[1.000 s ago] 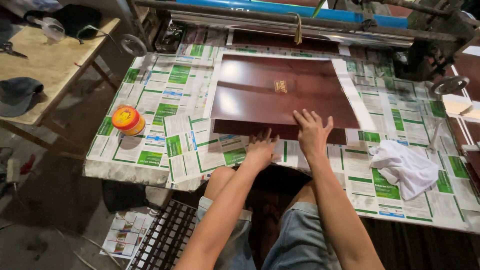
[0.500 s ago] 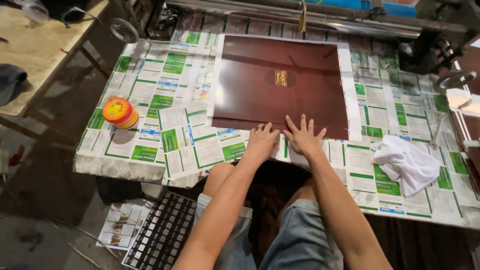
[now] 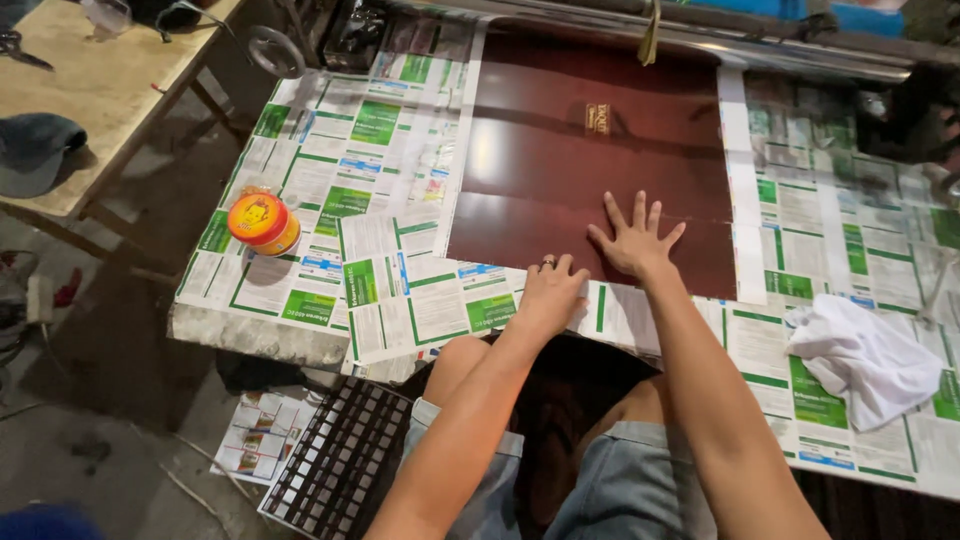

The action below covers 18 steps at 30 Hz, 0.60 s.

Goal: The person aligns and smooths out printed cardstock sheets on a workbench before processing.

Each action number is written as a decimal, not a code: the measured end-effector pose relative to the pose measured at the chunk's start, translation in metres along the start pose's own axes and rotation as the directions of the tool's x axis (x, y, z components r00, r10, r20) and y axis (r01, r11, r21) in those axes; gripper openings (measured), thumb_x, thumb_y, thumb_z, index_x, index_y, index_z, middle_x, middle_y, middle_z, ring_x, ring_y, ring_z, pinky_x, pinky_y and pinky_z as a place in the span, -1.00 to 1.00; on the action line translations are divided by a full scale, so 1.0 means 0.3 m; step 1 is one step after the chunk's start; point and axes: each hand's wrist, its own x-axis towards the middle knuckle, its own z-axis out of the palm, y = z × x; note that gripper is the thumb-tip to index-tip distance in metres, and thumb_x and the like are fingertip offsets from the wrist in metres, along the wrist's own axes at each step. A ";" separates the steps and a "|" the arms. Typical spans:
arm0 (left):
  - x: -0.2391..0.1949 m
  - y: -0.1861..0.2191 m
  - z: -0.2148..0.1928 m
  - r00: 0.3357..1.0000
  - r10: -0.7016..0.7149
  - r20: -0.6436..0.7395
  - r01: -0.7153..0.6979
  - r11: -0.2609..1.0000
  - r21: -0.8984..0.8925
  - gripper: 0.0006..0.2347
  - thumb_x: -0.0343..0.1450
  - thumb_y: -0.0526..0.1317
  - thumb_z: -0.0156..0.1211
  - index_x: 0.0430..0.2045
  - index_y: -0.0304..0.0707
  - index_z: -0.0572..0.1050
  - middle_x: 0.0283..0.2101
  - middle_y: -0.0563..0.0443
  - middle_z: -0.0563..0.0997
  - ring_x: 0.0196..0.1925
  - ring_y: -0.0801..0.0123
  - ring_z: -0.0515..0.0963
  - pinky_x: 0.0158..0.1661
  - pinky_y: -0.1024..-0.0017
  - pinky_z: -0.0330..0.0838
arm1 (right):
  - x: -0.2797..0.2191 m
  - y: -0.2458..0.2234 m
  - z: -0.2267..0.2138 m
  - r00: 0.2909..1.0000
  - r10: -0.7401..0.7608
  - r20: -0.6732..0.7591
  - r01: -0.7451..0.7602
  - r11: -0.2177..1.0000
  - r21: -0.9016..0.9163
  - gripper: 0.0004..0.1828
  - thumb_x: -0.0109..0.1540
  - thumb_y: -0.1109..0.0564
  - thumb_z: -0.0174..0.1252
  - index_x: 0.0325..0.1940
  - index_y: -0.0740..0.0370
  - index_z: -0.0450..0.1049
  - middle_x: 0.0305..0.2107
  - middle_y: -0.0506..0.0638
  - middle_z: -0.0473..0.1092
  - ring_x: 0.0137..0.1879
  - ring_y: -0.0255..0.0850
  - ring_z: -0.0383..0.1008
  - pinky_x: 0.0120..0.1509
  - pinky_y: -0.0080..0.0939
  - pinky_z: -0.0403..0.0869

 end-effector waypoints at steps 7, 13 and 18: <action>0.015 -0.002 -0.007 1.000 -0.007 0.007 0.007 1.000 -0.013 -0.67 0.24 -0.09 0.44 -0.18 -0.13 0.57 -0.04 -0.13 0.51 0.11 -0.10 0.51 -0.06 -0.03 0.39 | 0.095 -0.021 -0.026 0.999 0.027 0.047 -0.028 1.000 0.008 -0.06 0.21 -0.66 -0.30 0.60 -0.53 -0.36 0.58 0.04 -0.57 0.66 0.15 -0.61 0.47 0.68 -0.50; 0.020 0.002 -0.005 0.999 -0.022 0.033 0.022 1.000 -0.005 -0.69 0.25 -0.09 0.43 -0.20 -0.15 0.57 -0.05 -0.13 0.51 0.09 -0.09 0.52 -0.08 -0.01 0.41 | 0.160 -0.016 -0.051 0.999 0.028 0.043 -0.029 0.999 0.027 -0.02 0.19 -0.67 -0.29 0.61 -0.50 -0.36 0.58 0.06 -0.57 0.65 0.15 -0.64 0.47 0.68 -0.52; 0.021 -0.029 0.043 1.000 -0.018 0.004 0.018 0.999 0.044 -0.62 0.30 -0.15 0.43 -0.02 -0.09 0.50 0.09 -0.10 0.49 0.22 0.00 0.51 0.05 0.02 0.41 | 0.159 -0.027 -0.044 1.000 0.025 -0.002 -0.025 0.999 0.022 0.01 0.20 -0.66 -0.28 0.63 -0.41 -0.39 0.58 0.11 -0.58 0.66 0.16 -0.64 0.47 0.70 -0.49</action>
